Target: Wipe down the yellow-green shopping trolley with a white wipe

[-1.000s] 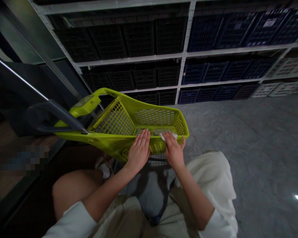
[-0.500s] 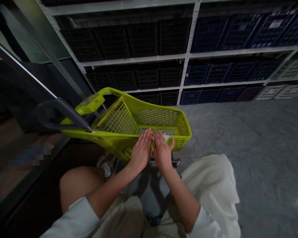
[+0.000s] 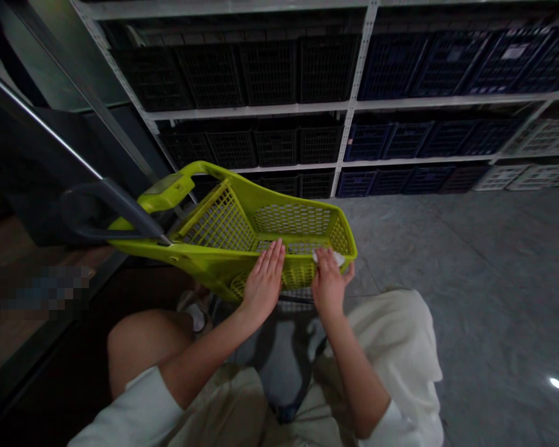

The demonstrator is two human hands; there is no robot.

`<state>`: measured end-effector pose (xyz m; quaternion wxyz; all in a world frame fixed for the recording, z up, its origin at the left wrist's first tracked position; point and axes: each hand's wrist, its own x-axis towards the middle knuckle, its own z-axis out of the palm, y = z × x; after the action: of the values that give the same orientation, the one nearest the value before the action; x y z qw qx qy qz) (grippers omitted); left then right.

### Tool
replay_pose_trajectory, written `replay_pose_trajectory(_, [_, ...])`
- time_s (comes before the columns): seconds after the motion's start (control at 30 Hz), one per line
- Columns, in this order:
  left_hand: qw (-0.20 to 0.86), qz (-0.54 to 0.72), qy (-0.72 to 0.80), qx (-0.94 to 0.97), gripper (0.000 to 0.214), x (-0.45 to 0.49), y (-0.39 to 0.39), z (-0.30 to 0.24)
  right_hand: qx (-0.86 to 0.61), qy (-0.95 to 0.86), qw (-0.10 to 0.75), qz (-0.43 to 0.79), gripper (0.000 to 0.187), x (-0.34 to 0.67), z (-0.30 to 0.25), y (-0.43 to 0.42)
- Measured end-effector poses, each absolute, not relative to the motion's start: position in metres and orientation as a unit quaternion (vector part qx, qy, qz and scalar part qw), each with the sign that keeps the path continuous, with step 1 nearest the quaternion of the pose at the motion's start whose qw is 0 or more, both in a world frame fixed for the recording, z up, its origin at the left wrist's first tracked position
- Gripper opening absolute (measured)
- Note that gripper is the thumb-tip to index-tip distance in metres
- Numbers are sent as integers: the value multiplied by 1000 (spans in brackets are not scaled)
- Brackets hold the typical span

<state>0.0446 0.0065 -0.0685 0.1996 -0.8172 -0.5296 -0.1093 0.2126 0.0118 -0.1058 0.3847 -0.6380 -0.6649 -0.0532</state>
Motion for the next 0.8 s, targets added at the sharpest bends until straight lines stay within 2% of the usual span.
replay_pose_trajectory(0.17, [188, -95, -525, -825, 62, 42, 6, -65, -554, -756, 349, -10, 54, 164, -84, 4])
replay_pose_trajectory(0.4, [136, -88, -526, -835, 72, 41, 4, -56, -638, -667, 381, -49, 48, 281, -125, 17])
replay_pose_trajectory(0.5, [124, -86, -517, -842, 73, 42, 5, -55, -674, -614, 406, -61, 47, 296, -134, 23])
replay_pose_trajectory(0.63, [135, -96, -521, -837, 70, 46, 6, -59, -652, -632, 413, -69, 47, 232, -115, 20])
replay_pose_trajectory(0.8, [175, -97, -532, -823, 64, 47, 7, -64, -566, -728, 387, -19, 53, 158, -87, 10])
